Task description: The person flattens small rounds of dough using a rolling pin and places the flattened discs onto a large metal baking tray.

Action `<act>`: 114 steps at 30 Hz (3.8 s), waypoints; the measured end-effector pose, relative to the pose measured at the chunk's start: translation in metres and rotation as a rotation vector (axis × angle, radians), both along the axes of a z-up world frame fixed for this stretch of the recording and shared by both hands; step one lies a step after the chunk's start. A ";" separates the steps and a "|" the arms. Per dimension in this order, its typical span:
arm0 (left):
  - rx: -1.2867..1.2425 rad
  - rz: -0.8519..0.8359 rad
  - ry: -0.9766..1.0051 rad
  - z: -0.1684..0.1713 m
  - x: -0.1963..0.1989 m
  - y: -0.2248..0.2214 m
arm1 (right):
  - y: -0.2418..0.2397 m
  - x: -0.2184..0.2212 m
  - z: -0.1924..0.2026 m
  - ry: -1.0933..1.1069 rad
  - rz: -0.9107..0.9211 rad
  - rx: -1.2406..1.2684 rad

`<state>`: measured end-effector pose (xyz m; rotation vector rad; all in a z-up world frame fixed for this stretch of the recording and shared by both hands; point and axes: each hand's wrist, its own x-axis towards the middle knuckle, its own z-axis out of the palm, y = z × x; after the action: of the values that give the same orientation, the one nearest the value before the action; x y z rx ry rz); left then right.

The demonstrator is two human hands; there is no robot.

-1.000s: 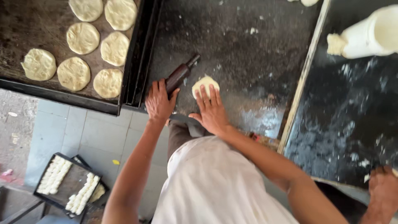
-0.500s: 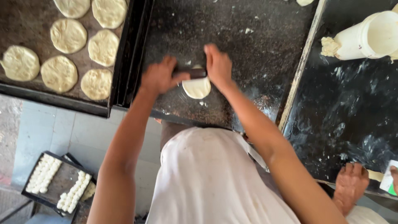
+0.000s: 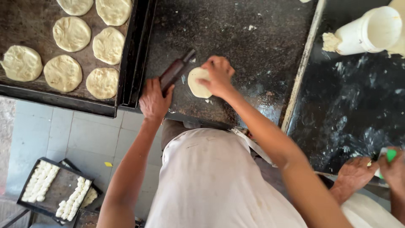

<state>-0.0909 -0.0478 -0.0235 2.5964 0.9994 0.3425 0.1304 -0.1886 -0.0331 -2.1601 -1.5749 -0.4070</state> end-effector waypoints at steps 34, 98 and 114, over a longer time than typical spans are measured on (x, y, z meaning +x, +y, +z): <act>-0.153 -0.279 0.001 -0.060 -0.036 0.026 | 0.366 -0.203 0.109 0.290 0.651 -0.286; -0.148 0.002 0.104 0.017 0.011 0.013 | -0.035 -0.096 0.035 0.184 0.098 -0.312; -0.128 -0.514 0.145 0.023 0.096 0.073 | 0.029 0.042 -0.008 0.494 -0.172 0.053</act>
<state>0.0056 0.0249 -0.0006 2.6645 0.3483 -0.0394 0.1729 -0.1598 -0.0410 -2.1477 -1.0997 0.0389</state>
